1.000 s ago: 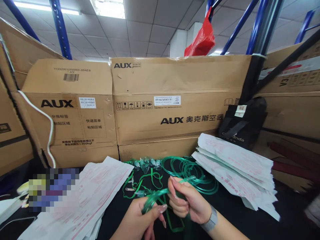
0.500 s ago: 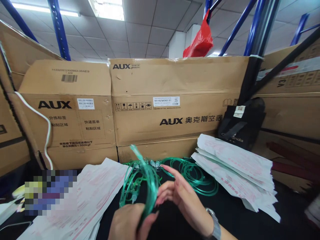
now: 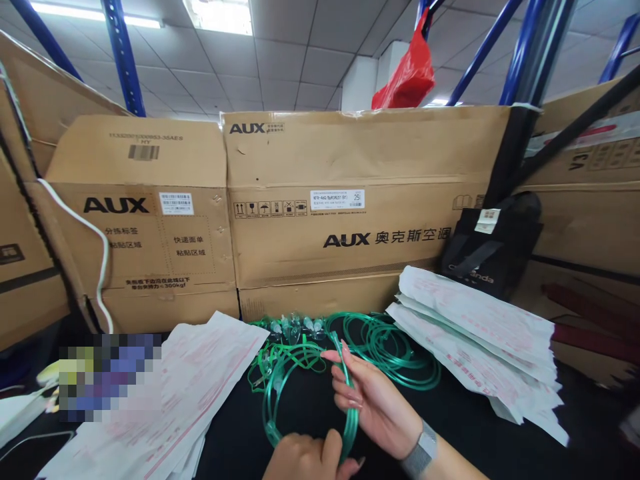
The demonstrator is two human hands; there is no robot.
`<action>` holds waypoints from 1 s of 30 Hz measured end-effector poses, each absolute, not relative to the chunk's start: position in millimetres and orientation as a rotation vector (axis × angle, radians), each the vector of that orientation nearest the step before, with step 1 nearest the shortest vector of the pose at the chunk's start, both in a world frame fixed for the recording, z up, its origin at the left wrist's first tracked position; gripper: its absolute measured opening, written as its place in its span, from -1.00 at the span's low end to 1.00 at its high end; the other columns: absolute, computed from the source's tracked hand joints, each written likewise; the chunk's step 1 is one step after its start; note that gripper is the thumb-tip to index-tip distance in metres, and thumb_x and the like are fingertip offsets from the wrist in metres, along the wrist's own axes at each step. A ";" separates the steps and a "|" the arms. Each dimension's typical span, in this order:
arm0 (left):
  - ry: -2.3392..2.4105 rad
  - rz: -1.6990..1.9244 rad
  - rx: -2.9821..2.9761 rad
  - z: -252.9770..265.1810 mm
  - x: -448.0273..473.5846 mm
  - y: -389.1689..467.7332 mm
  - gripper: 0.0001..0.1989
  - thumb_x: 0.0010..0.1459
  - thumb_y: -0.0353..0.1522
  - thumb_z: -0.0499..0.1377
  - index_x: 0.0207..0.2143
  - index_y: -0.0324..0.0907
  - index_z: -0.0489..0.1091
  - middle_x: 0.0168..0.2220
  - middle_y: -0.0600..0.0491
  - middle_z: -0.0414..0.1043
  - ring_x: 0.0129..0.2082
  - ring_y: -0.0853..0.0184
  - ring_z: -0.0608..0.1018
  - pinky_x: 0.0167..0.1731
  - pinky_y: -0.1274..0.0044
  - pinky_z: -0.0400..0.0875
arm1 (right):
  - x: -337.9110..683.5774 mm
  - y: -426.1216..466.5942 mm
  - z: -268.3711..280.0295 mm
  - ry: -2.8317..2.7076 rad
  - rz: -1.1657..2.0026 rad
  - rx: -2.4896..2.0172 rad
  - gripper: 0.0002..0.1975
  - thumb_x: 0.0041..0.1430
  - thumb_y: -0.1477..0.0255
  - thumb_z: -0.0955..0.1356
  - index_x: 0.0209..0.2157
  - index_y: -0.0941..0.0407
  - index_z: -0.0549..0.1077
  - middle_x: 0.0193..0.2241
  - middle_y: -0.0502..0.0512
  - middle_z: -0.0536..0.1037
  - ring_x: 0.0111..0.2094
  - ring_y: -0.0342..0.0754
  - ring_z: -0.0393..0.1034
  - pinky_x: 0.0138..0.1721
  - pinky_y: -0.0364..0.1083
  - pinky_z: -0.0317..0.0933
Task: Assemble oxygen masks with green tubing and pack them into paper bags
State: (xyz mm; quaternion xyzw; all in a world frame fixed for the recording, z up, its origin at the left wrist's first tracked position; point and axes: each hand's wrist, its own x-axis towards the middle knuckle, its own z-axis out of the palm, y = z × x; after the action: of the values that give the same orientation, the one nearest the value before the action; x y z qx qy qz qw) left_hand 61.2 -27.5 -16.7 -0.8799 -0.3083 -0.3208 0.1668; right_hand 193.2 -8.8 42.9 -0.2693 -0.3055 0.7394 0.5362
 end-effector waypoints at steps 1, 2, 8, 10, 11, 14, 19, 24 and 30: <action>-0.843 -0.949 -2.514 -15.4 61.3 -28.0 -0.74 0.04 -0.21 0.08 -0.60 -0.15 0.32 -0.84 0.07 0.27 -0.87 0.34 0.32 -0.79 0.52 -0.12 | 195.9 -7.1 43.1 -0.704 1.787 -0.625 -0.76 0.02 0.33 0.34 -0.35 0.24 0.43 -0.68 -0.15 0.16 -0.75 -0.39 -0.12 -0.75 -0.33 -0.17; -0.805 -1.002 -2.544 -12.8 59.8 -28.1 -0.72 0.05 -0.18 0.05 -0.60 -0.15 0.31 -0.81 0.08 0.29 -0.83 0.34 0.35 -0.79 0.53 -0.04 | 199.2 -5.2 43.9 -0.698 1.799 -0.616 -0.77 0.00 0.33 0.35 -0.37 0.23 0.43 -0.70 -0.18 0.10 -0.76 -0.39 -0.21 -0.78 -0.34 -0.26; -1.325 -1.279 -2.423 13.3 26.2 -9.4 -0.78 0.15 -0.33 -0.08 -0.18 -0.20 0.23 -0.25 -0.09 0.37 -0.22 0.22 0.42 -0.23 0.40 0.28 | 225.4 4.2 63.1 -0.850 1.428 -0.702 -0.72 -0.11 0.30 0.40 -0.37 0.20 0.43 -0.71 -0.20 0.01 -0.72 -0.35 -0.30 -0.77 -0.30 -0.35; -1.558 -1.180 -2.265 13.6 16.0 4.3 -0.72 0.10 -0.23 -0.01 -0.21 -0.24 0.24 -0.27 -0.12 0.35 -0.24 0.15 0.40 -0.26 0.35 0.27 | 228.5 5.0 67.0 -0.923 1.254 -0.795 -0.71 -0.09 0.26 0.38 -0.37 0.19 0.43 -0.71 -0.19 0.00 -0.72 -0.33 -0.26 -0.75 -0.28 -0.33; -1.640 -1.116 -2.209 11.6 12.5 11.2 -0.66 0.06 -0.18 0.01 -0.22 -0.26 0.25 -0.29 -0.14 0.35 -0.26 0.11 0.40 -0.29 0.34 0.26 | 227.7 4.7 67.0 -0.965 1.195 -0.856 -0.69 -0.09 0.24 0.37 -0.38 0.19 0.43 -0.72 -0.19 -0.01 -0.71 -0.32 -0.25 -0.74 -0.27 -0.32; -1.812 -1.078 -2.163 2.4 7.5 26.8 -0.62 -0.01 -0.10 0.04 -0.34 -0.26 0.31 -0.39 -0.14 0.37 -0.30 0.05 0.39 -0.32 0.32 0.22 | 218.2 1.6 60.6 -1.138 1.170 -1.045 -0.63 -0.07 0.17 0.33 -0.37 0.21 0.45 -0.76 -0.21 -0.06 -0.72 -0.31 -0.27 -0.72 -0.24 -0.34; -2.062 -1.652 -2.330 1.1 6.2 31.7 -0.70 -0.15 -0.12 0.16 -0.62 -0.16 0.25 -0.60 0.05 0.30 -0.43 0.15 0.39 -0.41 0.43 0.19 | 197.4 -4.7 42.9 -1.426 1.289 -1.206 -0.60 -0.02 0.15 0.29 -0.34 0.20 0.49 -0.79 -0.20 -0.04 -0.74 -0.29 -0.22 -0.72 -0.22 -0.30; -2.120 -2.348 -2.475 20.1 9.0 22.6 -0.73 -0.06 -0.17 0.13 -0.45 -0.21 0.31 -0.49 0.07 0.40 -0.48 0.34 0.44 -0.49 0.56 0.27 | 184.6 -11.3 32.6 -1.666 1.039 -1.196 -0.74 0.00 0.23 0.30 -0.43 0.12 0.51 -0.54 0.00 0.45 -0.46 -0.13 0.27 -0.40 -0.18 0.12; -2.077 -3.849 -1.690 28.1 15.9 7.7 -0.90 -0.15 -0.45 0.27 -0.50 -0.23 0.39 -0.42 0.07 0.46 -0.38 0.42 0.47 -0.24 0.52 0.35 | 173.5 -23.4 26.9 -1.774 0.932 -1.228 -0.73 0.08 0.25 0.24 -0.49 0.14 0.42 -0.50 0.00 0.46 -0.40 -0.11 0.28 -0.32 -0.17 0.13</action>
State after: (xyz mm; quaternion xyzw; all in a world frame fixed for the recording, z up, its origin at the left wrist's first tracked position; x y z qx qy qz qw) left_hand 15.9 7.7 28.1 -0.2579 -0.3168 -0.5873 -0.6987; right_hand 173.5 -23.4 26.9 -0.4820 -0.6964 0.3660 0.3857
